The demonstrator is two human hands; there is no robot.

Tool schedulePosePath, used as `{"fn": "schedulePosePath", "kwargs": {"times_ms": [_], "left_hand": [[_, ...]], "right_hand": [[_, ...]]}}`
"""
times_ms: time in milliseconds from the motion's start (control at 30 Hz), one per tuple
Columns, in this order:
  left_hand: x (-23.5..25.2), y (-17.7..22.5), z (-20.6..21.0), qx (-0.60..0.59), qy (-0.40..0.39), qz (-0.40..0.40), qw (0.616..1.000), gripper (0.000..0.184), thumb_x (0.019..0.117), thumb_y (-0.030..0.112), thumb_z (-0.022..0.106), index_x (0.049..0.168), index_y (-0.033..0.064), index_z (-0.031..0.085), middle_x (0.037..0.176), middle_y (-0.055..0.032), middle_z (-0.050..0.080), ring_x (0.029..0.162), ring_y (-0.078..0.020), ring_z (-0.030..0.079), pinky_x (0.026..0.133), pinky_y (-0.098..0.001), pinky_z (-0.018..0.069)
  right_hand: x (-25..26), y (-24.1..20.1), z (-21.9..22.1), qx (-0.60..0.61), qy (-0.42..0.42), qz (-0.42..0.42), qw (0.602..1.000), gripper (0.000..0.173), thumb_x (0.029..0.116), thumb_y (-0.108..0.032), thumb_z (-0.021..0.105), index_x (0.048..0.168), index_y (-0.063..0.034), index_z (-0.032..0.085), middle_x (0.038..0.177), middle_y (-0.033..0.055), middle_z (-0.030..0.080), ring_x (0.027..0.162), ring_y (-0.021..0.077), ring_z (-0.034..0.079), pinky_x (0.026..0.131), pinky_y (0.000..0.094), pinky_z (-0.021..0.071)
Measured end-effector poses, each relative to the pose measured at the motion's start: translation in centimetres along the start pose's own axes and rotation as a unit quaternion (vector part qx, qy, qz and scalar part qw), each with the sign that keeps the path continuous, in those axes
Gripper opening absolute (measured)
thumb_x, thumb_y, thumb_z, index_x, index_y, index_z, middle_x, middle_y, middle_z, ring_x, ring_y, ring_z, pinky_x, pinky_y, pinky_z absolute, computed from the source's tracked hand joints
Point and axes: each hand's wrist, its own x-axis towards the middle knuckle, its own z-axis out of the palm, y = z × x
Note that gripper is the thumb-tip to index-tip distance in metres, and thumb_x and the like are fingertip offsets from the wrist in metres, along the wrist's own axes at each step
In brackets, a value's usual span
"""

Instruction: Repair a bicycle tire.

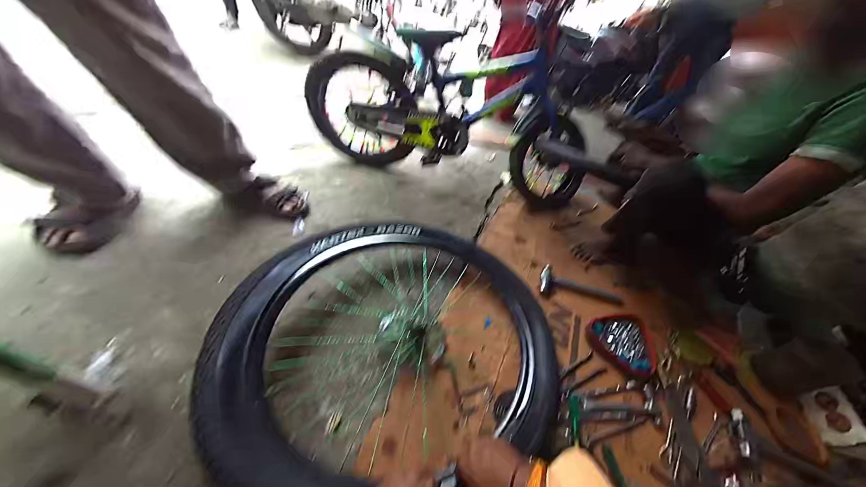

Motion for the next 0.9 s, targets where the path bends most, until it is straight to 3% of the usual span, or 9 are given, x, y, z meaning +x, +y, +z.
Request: {"fn": "schedulePosePath", "kwargs": {"times_ms": [100,267,367,433,500,600,667,767,900], "left_hand": [[0.7,-0.1,-0.8,0.03,-0.06,-0.016,0.998,0.032,0.095,0.015,0.065,0.123,-0.0013,0.065,0.125,-0.0265,0.065,0.119,-0.0457,0.062,0.095,-0.062,0.0514],[1.8,-0.7,-0.4,0.047,-0.089,0.0,0.995,0.04,0.0923,0.024,0.069,0.126,0.0033,0.063,0.126,-0.0256,0.064,0.119,-0.0449,0.062,0.093,-0.0624,0.0516],[2.8,-2.4,0.0,0.0,-0.089,0.007,0.996,0.052,0.087,0.033,0.076,0.133,0.0138,0.064,0.127,-0.0233,0.066,0.119,-0.0439,0.063,0.095,-0.0653,0.0511],[3.0,-3.9,-0.1,-0.039,-0.072,0.021,0.996,0.054,0.084,0.044,0.08,0.13,0.0195,0.066,0.121,-0.0194,0.069,0.115,-0.0412,0.065,0.094,-0.0663,0.0512],[2.3,-4.7,0.1,-0.063,-0.05,0.033,0.996,0.05,0.0852,0.046,0.079,0.126,0.0201,0.067,0.116,-0.0165,0.071,0.112,-0.0387,0.067,0.094,-0.0644,0.0519],[1.5,-4.4,0.0,-0.079,-0.037,0.038,0.996,0.044,0.0895,0.045,0.075,0.124,0.0179,0.067,0.114,-0.016,0.071,0.112,-0.0378,0.067,0.094,-0.0624,0.0526],[1.8,-3.6,-0.2,-0.074,-0.034,0.048,0.995,0.045,0.0908,0.046,0.073,0.125,0.0171,0.067,0.114,-0.0149,0.071,0.112,-0.0365,0.067,0.095,-0.0614,0.0519],[2.7,-1.9,0.1,-0.084,-0.028,0.076,0.993,0.044,0.0909,0.042,0.073,0.122,0.0115,0.067,0.119,-0.0159,0.069,0.114,-0.0371,0.066,0.097,-0.0616,0.0513],[3.9,-0.5,0.9,-0.119,-0.033,0.109,0.986,0.054,0.0897,0.04,0.076,0.132,0.0099,0.062,0.126,-0.0177,0.067,0.12,-0.0371,0.063,0.102,-0.0606,0.0489]], "right_hand": [[1.1,0.7,-1.2,-0.009,-0.072,-0.024,0.997,0.06,0.0844,-0.051,0.078,0.115,-0.0002,0.068,0.113,0.0274,0.066,0.109,0.0463,0.064,0.087,0.0678,0.0498],[1.8,2.6,-0.2,0.018,-0.097,-0.095,0.991,0.053,0.0849,-0.053,0.077,0.109,-0.0057,0.071,0.102,0.0211,0.069,0.102,0.0405,0.065,0.086,0.0645,0.0495],[1.3,3.6,0.4,0.054,-0.043,-0.111,0.991,0.046,0.0886,-0.05,0.073,0.107,-0.0082,0.072,0.1,0.017,0.07,0.101,0.0368,0.066,0.088,0.0613,0.0502],[0.7,5.1,0.1,0.076,0.004,-0.092,0.993,0.043,0.0925,-0.049,0.07,0.111,-0.0095,0.073,0.105,0.0161,0.071,0.105,0.0355,0.067,0.092,0.0605,0.0504],[-0.2,6.8,-0.1,0.034,0.04,-0.047,0.997,0.043,0.0918,-0.052,0.068,0.112,-0.0141,0.073,0.11,0.0144,0.071,0.107,0.035,0.067,0.092,0.0619,0.0508],[-0.9,8.7,0.6,0.002,0.054,-0.034,0.998,0.041,0.0924,-0.053,0.066,0.119,-0.0228,0.073,0.12,0.0104,0.069,0.116,0.03,0.063,0.101,0.0562,0.0462],[-1.0,8.7,0.8,0.008,0.061,-0.035,0.997,0.044,0.0896,-0.051,0.07,0.122,-0.0215,0.071,0.124,0.0118,0.064,0.118,0.0305,0.06,0.101,0.0533,0.0458],[-0.6,8.6,0.9,0.014,0.076,-0.024,0.997,0.054,0.0868,-0.05,0.074,0.124,-0.0115,0.064,0.124,0.013,0.061,0.12,0.0309,0.059,0.1,0.0497,0.0493],[-0.1,7.8,-0.1,-0.005,0.03,-0.001,1.0,0.052,0.0877,-0.05,0.073,0.115,-0.0071,0.067,0.116,0.0135,0.065,0.11,0.0321,0.064,0.092,0.0541,0.0512]]}}
